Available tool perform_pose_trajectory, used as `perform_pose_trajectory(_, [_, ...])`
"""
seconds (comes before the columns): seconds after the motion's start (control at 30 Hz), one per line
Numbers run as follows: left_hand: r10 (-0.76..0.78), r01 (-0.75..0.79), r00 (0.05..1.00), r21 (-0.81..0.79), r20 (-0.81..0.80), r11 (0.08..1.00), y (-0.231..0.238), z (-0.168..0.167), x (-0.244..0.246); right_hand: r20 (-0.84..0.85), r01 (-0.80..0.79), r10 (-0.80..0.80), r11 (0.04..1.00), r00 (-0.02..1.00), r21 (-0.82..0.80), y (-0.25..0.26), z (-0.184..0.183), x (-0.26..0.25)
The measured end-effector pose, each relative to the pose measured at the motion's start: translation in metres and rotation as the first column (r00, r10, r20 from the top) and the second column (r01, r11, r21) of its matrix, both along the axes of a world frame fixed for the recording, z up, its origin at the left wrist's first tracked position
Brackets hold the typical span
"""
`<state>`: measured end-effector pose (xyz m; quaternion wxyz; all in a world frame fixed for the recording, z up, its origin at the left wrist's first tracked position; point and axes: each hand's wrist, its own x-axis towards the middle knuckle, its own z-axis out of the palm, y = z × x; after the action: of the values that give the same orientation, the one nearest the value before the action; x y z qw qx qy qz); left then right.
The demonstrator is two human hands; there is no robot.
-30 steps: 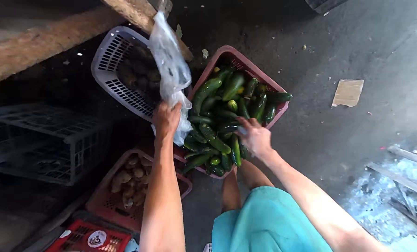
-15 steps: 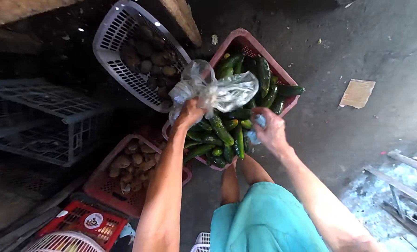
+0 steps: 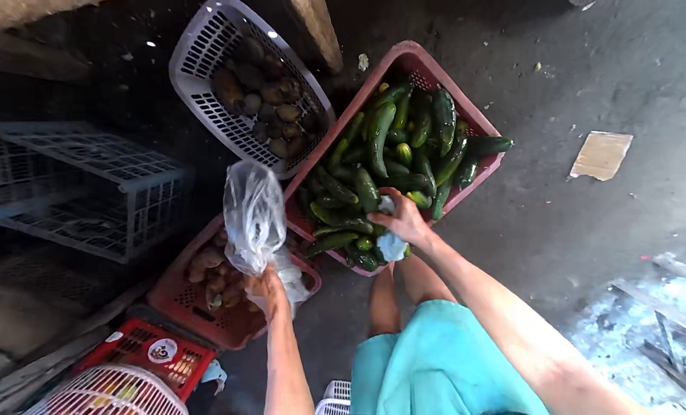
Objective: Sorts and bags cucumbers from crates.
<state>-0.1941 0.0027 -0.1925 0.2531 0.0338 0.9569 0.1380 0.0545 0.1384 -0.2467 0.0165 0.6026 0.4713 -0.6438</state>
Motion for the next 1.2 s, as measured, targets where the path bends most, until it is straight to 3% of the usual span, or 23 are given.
perform_pose_trajectory(0.1, [0.358, -0.371, 0.922, 0.067, 0.146, 0.926, -0.031, -0.021, 0.015, 0.012, 0.049, -0.051, 0.989, 0.999, 0.141, 0.012, 0.038, 0.031])
perform_pose_trajectory(0.23, [0.335, -0.402, 0.873, 0.131, 0.355, 0.906, -0.027, -0.043, 0.047, 0.346, -0.2, 0.023, 0.852, 0.938, 0.484, 0.029, 0.055, 0.056])
perform_pose_trajectory(0.3, [0.345, -0.455, 0.849, 0.221, 0.4, 0.863, -0.015, -0.056, 0.054, 0.364, -0.241, 0.022, 0.786, 0.931, 0.57, 0.024, 0.045, 0.044])
perform_pose_trajectory(0.37, [0.357, -0.473, 0.852, 0.269, 0.383, 0.839, -0.003, -0.065, 0.054, 0.269, -0.198, 0.061, 0.833, 0.961, 0.517, 0.007, 0.031, 0.019])
perform_pose_trajectory(0.43, [0.343, -0.442, 0.881, 0.307, 0.326, 0.843, 0.011, -0.069, 0.061, 0.216, -0.319, 0.257, 0.885, 0.942, 0.338, -0.015, 0.011, -0.008])
perform_pose_trajectory(0.5, [0.327, -0.417, 0.901, 0.365, 0.284, 0.833, 0.016, -0.071, 0.069, 0.24, -0.526, 0.484, 0.834, 0.841, 0.164, -0.04, -0.012, -0.033])
perform_pose_trajectory(0.57, [0.357, -0.413, 0.91, 0.397, 0.211, 0.819, 0.014, -0.079, 0.069, 0.316, -0.606, 0.545, 0.783, 0.777, 0.14, -0.059, -0.025, -0.05])
perform_pose_trajectory(0.67, [0.447, -0.459, 0.886, 0.105, 0.121, 0.882, 0.009, -0.08, 0.068, 0.331, -0.494, 0.424, 0.853, 0.843, 0.165, -0.057, -0.023, -0.045])
perform_pose_trajectory(0.73, [0.473, -0.467, 0.863, -0.079, 0.178, 0.881, 0.005, -0.085, 0.068, 0.266, -0.336, 0.27, 0.908, 0.925, 0.25, -0.045, -0.01, -0.031])
perform_pose_trajectory(0.83, [0.475, -0.468, 0.842, -0.09, 0.256, 0.879, 0.003, -0.099, 0.074, 0.04, 0.007, -0.024, 0.927, 0.999, 0.374, -0.025, 0.015, -0.003])
perform_pose_trajectory(0.9, [0.461, -0.455, 0.856, -0.082, 0.233, 0.887, 0.008, -0.107, 0.071, -0.064, 0.216, -0.207, 0.902, 0.976, 0.373, -0.015, 0.026, 0.026])
perform_pose_trajectory(0.97, [0.458, -0.455, 0.863, -0.064, 0.215, 0.888, 0.013, -0.11, 0.068, -0.047, 0.35, -0.369, 0.825, 0.928, 0.443, -0.016, 0.022, 0.062])
perform_pose_trajectory(1.07, [0.474, -0.504, 0.854, 0.118, 0.212, 0.856, 0.008, -0.101, 0.064, 0.3, 0.236, -0.386, 0.87, 0.872, 0.434, -0.029, 0.014, 0.102])
perform_pose_trajectory(1.13, [0.392, -0.44, 0.897, 0.315, 0.206, 0.841, 0.002, -0.087, 0.058, 0.455, 0.095, -0.193, 0.968, 0.869, 0.23, -0.039, 0.014, 0.106])
perform_pose_trajectory(1.2, [0.262, -0.337, 0.94, 0.495, 0.217, 0.801, -0.005, -0.07, 0.05, 0.447, -0.048, 0.019, 0.997, 0.894, 0.054, -0.055, 0.012, 0.1])
